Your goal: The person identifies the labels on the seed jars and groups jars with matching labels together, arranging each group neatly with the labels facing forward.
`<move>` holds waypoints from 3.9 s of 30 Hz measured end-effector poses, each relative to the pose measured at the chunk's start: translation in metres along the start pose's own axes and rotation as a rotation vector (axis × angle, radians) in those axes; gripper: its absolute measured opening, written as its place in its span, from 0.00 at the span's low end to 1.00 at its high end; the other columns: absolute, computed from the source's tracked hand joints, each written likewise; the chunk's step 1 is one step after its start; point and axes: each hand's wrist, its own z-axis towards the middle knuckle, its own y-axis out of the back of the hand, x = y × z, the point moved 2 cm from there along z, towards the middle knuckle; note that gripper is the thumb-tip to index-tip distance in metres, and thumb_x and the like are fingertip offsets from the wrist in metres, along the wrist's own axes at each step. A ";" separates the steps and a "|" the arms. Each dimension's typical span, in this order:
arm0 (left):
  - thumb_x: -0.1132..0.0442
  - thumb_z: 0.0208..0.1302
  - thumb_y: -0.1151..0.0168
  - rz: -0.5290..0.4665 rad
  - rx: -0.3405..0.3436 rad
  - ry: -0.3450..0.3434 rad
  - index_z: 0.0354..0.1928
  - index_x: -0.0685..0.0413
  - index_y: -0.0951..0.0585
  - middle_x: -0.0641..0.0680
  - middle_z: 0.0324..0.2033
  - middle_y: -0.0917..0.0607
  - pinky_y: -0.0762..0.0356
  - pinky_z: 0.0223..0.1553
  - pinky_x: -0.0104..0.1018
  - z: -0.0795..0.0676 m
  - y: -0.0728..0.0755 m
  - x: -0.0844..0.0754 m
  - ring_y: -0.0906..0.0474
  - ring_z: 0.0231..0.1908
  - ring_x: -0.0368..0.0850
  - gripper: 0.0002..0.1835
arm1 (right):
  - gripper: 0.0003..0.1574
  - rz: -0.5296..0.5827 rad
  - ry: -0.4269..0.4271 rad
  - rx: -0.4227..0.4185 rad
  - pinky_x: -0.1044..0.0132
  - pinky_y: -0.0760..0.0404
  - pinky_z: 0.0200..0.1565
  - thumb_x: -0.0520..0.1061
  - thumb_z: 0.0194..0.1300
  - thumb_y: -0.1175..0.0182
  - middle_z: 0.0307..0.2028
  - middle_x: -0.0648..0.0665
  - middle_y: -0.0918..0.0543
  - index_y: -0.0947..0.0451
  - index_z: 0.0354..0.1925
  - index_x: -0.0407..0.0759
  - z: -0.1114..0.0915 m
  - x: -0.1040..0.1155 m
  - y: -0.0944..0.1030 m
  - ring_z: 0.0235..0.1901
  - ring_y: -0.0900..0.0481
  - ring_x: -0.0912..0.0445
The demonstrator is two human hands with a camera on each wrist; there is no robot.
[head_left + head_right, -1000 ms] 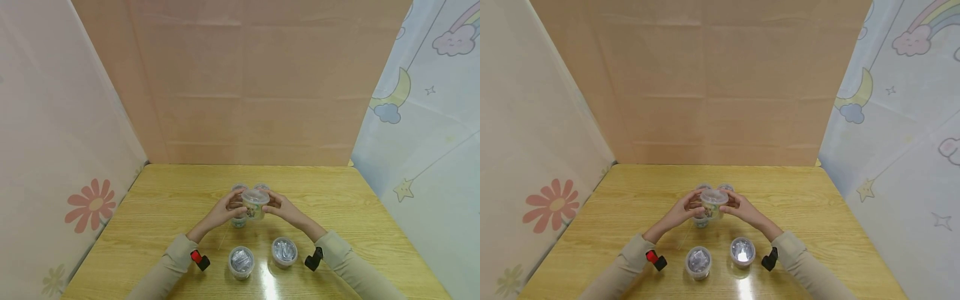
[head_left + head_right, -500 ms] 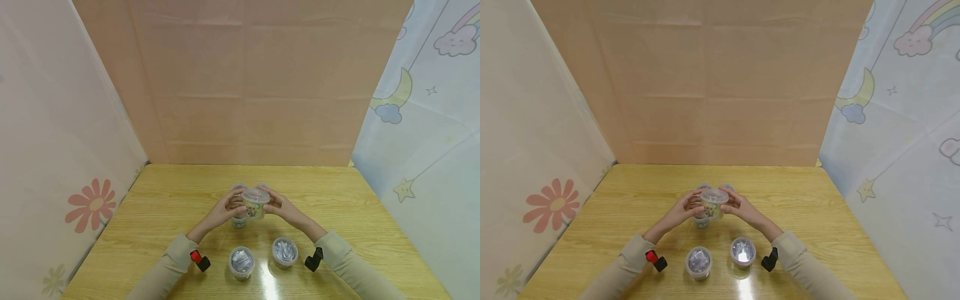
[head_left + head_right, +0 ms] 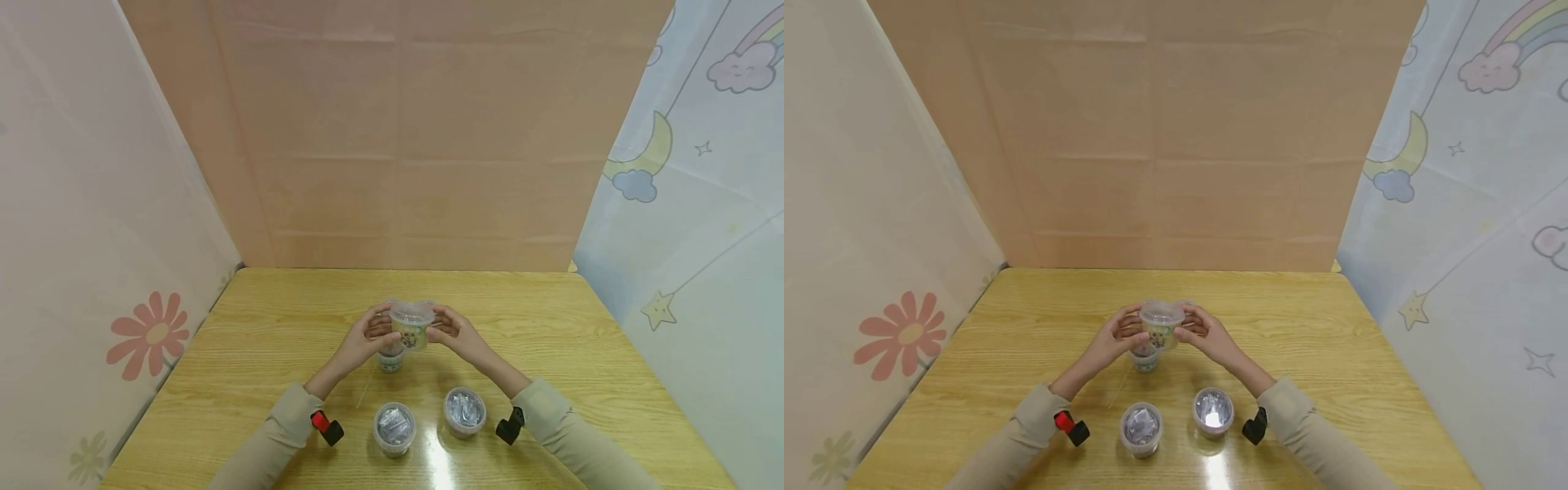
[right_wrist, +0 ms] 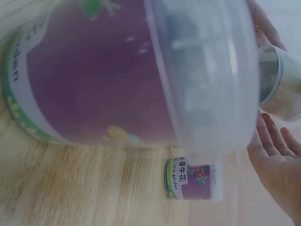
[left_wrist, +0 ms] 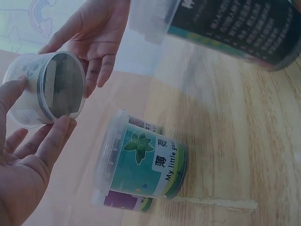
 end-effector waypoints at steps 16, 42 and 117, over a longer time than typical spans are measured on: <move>0.64 0.61 0.38 0.013 -0.058 -0.013 0.67 0.55 0.39 0.66 0.54 0.26 0.21 0.47 0.43 0.000 -0.002 -0.003 0.25 0.53 0.60 0.33 | 0.35 0.035 -0.024 -0.002 0.45 0.26 0.52 0.48 0.69 0.48 0.56 0.28 0.30 0.45 0.68 0.35 0.004 0.001 -0.001 0.50 0.22 0.46; 0.63 0.68 0.47 0.064 -0.069 -0.064 0.66 0.61 0.38 0.66 0.58 0.28 0.22 0.50 0.43 -0.005 0.005 -0.010 0.26 0.53 0.60 0.26 | 0.32 0.005 0.037 0.039 0.61 0.20 0.49 0.42 0.67 0.45 0.57 0.31 0.28 0.41 0.66 0.40 0.007 0.008 -0.004 0.51 0.23 0.55; 0.63 0.53 0.32 0.130 0.100 -0.068 0.57 0.61 0.30 0.63 0.48 0.19 0.20 0.45 0.35 -0.060 0.012 0.027 0.20 0.46 0.54 0.29 | 0.37 -0.208 0.037 0.336 0.57 0.26 0.56 0.45 0.56 0.33 0.51 0.46 0.22 0.38 0.60 0.45 -0.023 -0.006 -0.037 0.50 0.22 0.52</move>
